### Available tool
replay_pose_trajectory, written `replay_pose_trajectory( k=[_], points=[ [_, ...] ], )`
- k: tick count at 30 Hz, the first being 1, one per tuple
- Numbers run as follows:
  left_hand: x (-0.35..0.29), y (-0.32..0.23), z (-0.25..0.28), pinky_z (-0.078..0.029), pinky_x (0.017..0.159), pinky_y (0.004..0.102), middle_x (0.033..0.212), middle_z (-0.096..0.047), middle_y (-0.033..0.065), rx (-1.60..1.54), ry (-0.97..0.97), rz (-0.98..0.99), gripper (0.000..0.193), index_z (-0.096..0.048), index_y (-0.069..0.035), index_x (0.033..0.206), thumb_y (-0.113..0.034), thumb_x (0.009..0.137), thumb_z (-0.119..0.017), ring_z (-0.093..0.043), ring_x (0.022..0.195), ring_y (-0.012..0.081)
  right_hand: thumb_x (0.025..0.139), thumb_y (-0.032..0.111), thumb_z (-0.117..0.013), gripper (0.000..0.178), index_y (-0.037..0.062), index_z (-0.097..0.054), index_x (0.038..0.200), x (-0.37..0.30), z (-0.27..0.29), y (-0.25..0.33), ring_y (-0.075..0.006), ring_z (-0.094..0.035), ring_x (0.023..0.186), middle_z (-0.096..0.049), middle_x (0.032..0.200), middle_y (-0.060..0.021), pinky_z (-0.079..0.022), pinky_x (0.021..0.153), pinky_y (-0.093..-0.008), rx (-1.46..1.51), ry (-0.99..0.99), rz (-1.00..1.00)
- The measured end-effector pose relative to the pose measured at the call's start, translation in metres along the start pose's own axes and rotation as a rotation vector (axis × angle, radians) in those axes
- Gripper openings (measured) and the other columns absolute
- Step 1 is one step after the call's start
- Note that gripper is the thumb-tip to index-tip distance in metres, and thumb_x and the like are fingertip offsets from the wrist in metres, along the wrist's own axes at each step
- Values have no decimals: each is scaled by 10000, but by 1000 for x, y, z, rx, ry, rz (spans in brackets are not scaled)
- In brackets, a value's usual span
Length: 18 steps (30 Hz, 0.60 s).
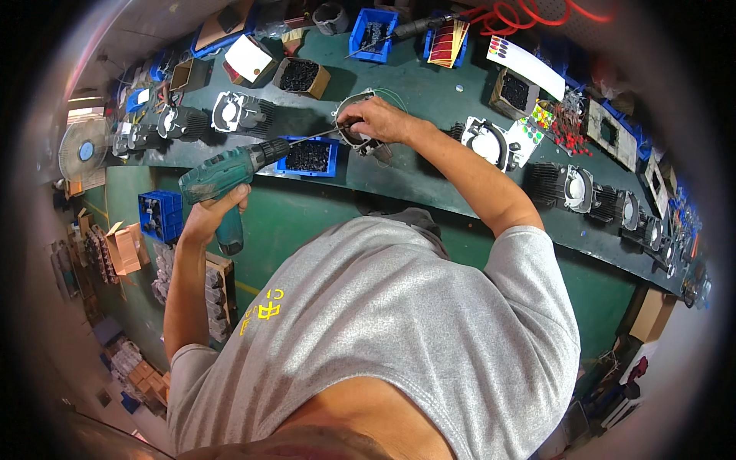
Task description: The person uses a cordless drill to fasten screws into cylindrical metal housings on a workbench. They repeatedly pick up screws from a blue bin, align them with the drill bit, and drive them into the components.
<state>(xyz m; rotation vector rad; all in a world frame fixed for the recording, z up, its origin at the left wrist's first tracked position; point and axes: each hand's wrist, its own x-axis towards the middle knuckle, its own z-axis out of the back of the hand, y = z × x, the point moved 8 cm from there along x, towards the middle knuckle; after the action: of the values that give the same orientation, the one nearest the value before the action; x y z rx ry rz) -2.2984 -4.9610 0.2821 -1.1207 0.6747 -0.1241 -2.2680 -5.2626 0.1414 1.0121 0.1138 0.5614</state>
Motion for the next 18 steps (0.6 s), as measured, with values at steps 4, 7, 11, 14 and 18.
replay_pose_trajectory(
  k=[4,7,11,14,18],
  points=[
    [2,0,0,-487,700,301,813,-640,18,28,15,11,164,-690,-46,1012,-196,971,-742,-598,753,125,884,44,-701,328,32,-669,1210,3,1,2,-363,-696,1052,-735,1128,-157,-559,905,-431,-3,1,3],
    [5,-5,-2,-479,690,296,791,-628,9,98,3,-5,172,-679,-54,974,-214,969,-741,-583,740,116,884,45,-700,331,34,-669,1213,4,-3,-3,-366,-696,1045,-733,1131,-162,-558,894,-432,-11,21,2],
    [11,-16,-1,-474,673,292,786,-622,1,241,-45,-1,192,-676,-55,964,-232,960,-749,-563,725,103,871,67,-679,317,35,-680,1187,5,-7,-10,-386,-684,1031,-730,1100,-175,-541,906,-459,12,71,-63],
    [17,-32,-2,-478,675,289,793,-634,10,345,-43,-24,235,-678,-39,964,-265,970,-742,-578,737,108,874,77,-681,282,48,-689,1154,9,-8,-10,-375,-676,1040,-727,1087,-162,-529,919,-469,-43,47,-40],
    [31,-66,-10,-480,677,282,796,-623,2,407,46,-144,247,-682,-23,982,-261,973,-746,-573,753,102,881,96,-684,241,82,-705,1121,16,-15,-17,-339,-631,1133,-712,1118,-116,-508,968,-458,-174,14,-34]
  ],
)
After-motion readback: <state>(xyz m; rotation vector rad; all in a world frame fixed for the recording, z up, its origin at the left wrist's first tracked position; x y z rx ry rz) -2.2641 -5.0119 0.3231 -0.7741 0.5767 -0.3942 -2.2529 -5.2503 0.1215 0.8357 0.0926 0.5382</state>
